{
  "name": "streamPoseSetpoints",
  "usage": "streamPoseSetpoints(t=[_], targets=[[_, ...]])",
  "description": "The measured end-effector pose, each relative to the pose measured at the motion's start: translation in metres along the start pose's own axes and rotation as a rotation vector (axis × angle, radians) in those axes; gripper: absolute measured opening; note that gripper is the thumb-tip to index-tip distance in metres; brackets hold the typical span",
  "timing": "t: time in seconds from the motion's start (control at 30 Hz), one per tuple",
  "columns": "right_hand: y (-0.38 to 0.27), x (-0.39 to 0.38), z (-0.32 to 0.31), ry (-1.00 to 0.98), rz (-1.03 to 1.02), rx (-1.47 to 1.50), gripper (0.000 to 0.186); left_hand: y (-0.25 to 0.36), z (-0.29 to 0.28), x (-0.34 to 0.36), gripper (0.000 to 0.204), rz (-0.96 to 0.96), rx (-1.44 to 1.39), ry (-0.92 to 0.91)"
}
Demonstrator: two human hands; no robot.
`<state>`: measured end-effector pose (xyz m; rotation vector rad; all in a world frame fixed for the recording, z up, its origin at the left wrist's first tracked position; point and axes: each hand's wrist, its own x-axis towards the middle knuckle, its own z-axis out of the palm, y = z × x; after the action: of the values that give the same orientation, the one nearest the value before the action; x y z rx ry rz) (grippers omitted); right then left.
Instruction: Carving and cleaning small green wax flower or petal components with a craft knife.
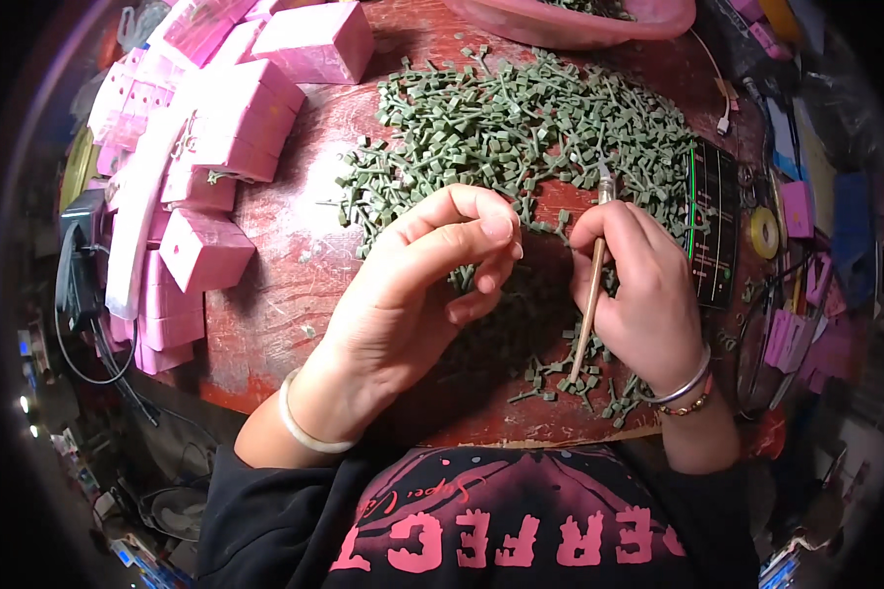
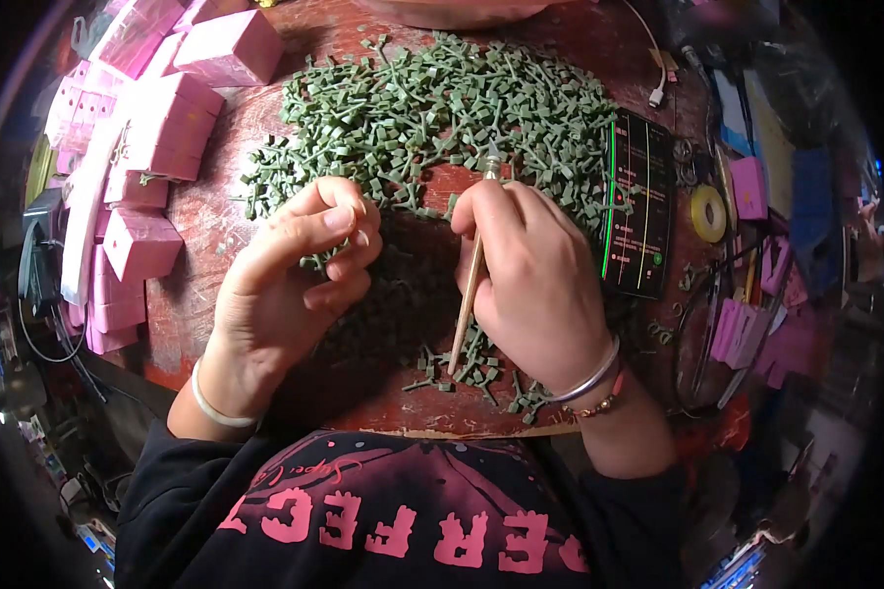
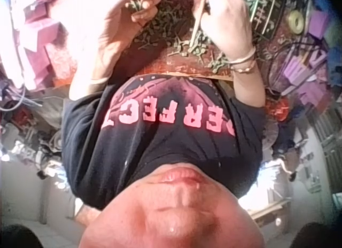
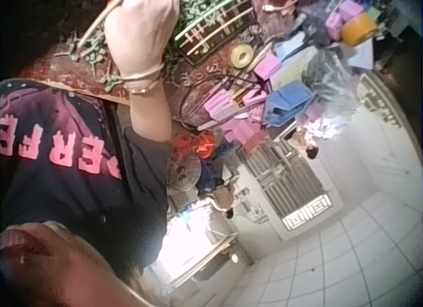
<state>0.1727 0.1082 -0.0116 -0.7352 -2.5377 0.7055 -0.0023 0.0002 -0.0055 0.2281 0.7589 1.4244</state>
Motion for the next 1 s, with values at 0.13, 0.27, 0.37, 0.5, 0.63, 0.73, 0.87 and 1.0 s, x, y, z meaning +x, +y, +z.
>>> streamPoseSetpoints(t=[0.13, 0.27, 0.37, 0.5, 0.63, 0.73, 0.87, 1.0], targets=[[-0.004, 0.0, -0.001, 0.041, 0.041, 0.042, 0.025, -0.001, 0.001, -0.001, 0.013, 0.008, 0.049, 0.027], [-0.007, -0.003, -0.001, 0.219, 0.071, 0.433, 0.023, -0.002, 0.012, -0.002, 0.019, -0.03, 0.204, 0.132], [-0.014, -0.004, -0.002, 0.189, 0.048, 0.581, 0.022, -0.004, 0.016, -0.004, 0.02, -0.051, 0.245, 0.096], [-0.015, -0.004, -0.003, 0.078, 0.102, 0.724, 0.023, -0.008, 0.009, -0.002, 0.015, -0.065, 0.255, 0.021], [-0.016, -0.003, -0.009, 0.046, 0.155, 0.854, 0.02, -0.008, 0.01, -0.004, 0.017, -0.051, 0.211, 0.028], [-0.014, 0.0, -0.018, 0.079, 0.209, 0.956, 0.012, -0.008, 0.009, -0.003, 0.016, -0.039, 0.232, 0.044], [-0.012, 0.0, -0.025, 0.112, 0.199, 0.909, 0.061, -0.009, 0.011, -0.002, 0.019, -0.005, 0.303, 0.055], [-0.027, 0.002, -0.019, 0.206, 0.128, 0.65, 0.056, -0.009, 0.012, -0.003, 0.028, 0.029, 0.248, 0.05]])
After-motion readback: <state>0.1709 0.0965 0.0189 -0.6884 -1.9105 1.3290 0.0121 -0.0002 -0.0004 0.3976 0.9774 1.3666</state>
